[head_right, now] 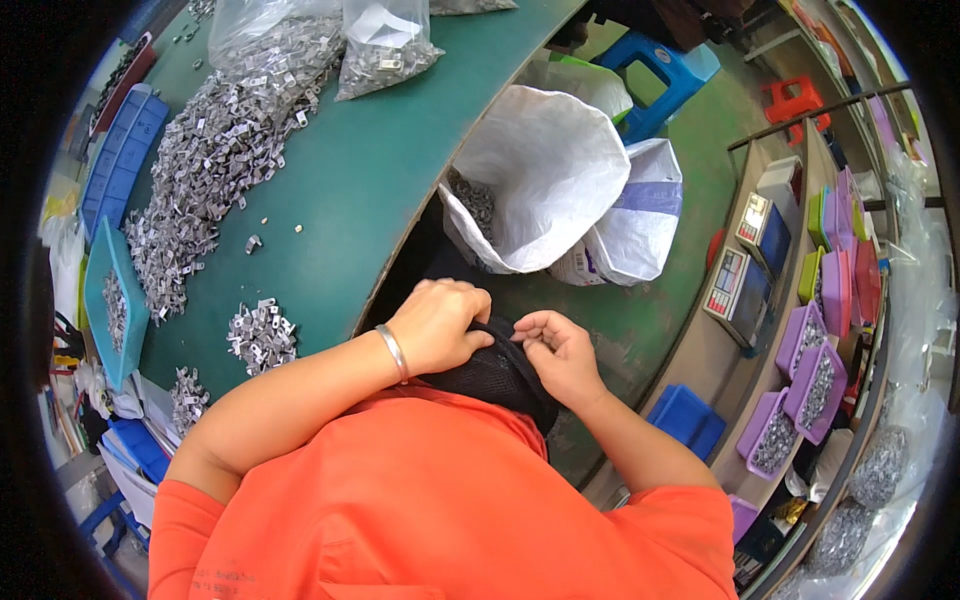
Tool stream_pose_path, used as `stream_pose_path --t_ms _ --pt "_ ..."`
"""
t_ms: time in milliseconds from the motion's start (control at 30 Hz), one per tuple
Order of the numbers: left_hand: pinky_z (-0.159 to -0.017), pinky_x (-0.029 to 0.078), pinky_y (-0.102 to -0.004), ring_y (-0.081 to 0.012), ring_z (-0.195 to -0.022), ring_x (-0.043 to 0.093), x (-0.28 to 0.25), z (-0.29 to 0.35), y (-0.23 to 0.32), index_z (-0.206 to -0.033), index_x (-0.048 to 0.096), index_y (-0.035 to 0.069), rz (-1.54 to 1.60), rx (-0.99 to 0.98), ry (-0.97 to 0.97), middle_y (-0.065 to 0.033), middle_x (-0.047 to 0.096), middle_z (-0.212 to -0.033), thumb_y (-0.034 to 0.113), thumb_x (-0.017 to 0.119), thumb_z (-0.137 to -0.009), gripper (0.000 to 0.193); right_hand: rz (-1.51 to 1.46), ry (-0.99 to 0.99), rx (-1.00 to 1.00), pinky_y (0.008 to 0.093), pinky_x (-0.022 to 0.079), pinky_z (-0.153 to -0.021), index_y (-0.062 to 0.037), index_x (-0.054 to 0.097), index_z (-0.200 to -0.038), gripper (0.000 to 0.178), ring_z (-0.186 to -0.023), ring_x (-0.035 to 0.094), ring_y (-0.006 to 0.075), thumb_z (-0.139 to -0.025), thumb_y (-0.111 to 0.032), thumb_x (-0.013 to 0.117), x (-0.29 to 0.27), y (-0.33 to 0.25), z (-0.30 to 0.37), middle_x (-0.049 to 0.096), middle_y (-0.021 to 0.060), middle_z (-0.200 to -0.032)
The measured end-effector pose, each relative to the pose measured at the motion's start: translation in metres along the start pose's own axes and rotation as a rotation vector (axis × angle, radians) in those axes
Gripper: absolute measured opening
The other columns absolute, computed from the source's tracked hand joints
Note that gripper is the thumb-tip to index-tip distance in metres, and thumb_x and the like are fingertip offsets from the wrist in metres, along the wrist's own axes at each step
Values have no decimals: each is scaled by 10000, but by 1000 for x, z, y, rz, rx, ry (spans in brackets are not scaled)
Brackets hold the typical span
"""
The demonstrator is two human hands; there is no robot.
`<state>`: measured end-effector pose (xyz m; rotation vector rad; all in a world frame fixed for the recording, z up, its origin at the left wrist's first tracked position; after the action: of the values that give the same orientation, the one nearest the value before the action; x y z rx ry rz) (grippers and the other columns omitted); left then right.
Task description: The person sits at a green workbench and repeatedly picks up small metal brackets and fasteners, joining them by hand. They place the assembled units into a pile on the table. Midway through, they pause to adjust their head-mounted camera before resuming the assembly task.
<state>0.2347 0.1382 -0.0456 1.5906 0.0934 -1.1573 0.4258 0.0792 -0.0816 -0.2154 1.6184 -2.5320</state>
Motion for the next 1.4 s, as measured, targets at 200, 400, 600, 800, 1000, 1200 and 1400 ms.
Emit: stream_pose_path --t_ms 200,400,600,800,1000,1200,1400 --pt "-691 501 -393 -322 -777 630 -10 7 -11 -824 611 27 258 -139 81 -148 637 -827 146 697 -781 153 301 -125 -25 249 461 -769 -19 616 -1071 242 -852 552 96 -871 -140 679 12 -5 -6 570 12 -918" --pt "-737 506 -419 -380 -815 615 -50 61 -15 -1001 586 -8 -4 -69 96 -197 618 -907 -23 583 -805 196 421 -141 -168 235 450 -694 -19 642 -1006 156 -748 530 86 -876 -106 640 23 -33 -34 578 21 -855" --pt "-691 520 -458 -412 -814 629 -43 94 -7 -1216 401 -44 -64 -287 -93 -251 623 -901 25 629 -777 499 793 -581 -163 384 506 -715 -17 690 -930 321 -818 645 301 -842 -323 646 93 -76 -75 664 161 -870" --pt "-608 517 -451 -390 -709 633 -9 105 -18 -1092 399 -52 -64 -231 67 -230 617 -758 4 537 -767 357 1182 -788 -39 426 500 -812 -34 661 -935 313 -961 623 365 -772 -301 645 132 -62 -81 664 191 -980" --pt "-634 505 -456 -415 -746 618 -11 106 -13 -1005 393 -39 -54 -176 124 -244 610 -810 0 501 -780 253 943 -923 182 359 483 -828 -6 645 -1043 294 -947 620 268 -820 -198 640 128 -64 -94 671 153 -1001" --pt "-715 501 -456 -417 -852 593 -10 109 -16 -1024 409 -32 -50 -170 93 -245 591 -905 42 526 -794 268 773 -1367 4 333 442 -913 -45 631 -1162 307 -1035 593 226 -864 -105 589 109 -48 -125 658 85 -1134" --pt "-728 471 -440 -402 -801 558 -9 110 -15 -996 431 -16 -63 -152 134 -206 542 -842 70 544 -779 259 1074 -1301 -486 359 471 -781 -67 656 -916 137 -875 595 264 -790 -114 629 113 -73 -116 633 73 -913"
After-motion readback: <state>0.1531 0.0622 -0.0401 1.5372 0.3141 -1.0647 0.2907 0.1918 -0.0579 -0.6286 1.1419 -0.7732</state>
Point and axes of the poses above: each hand's wrist, its own z-axis away from the middle knuckle, its own x-axis out of the palm, y = z × x, the point moved 2 cm from there along -z, towards the middle knuckle
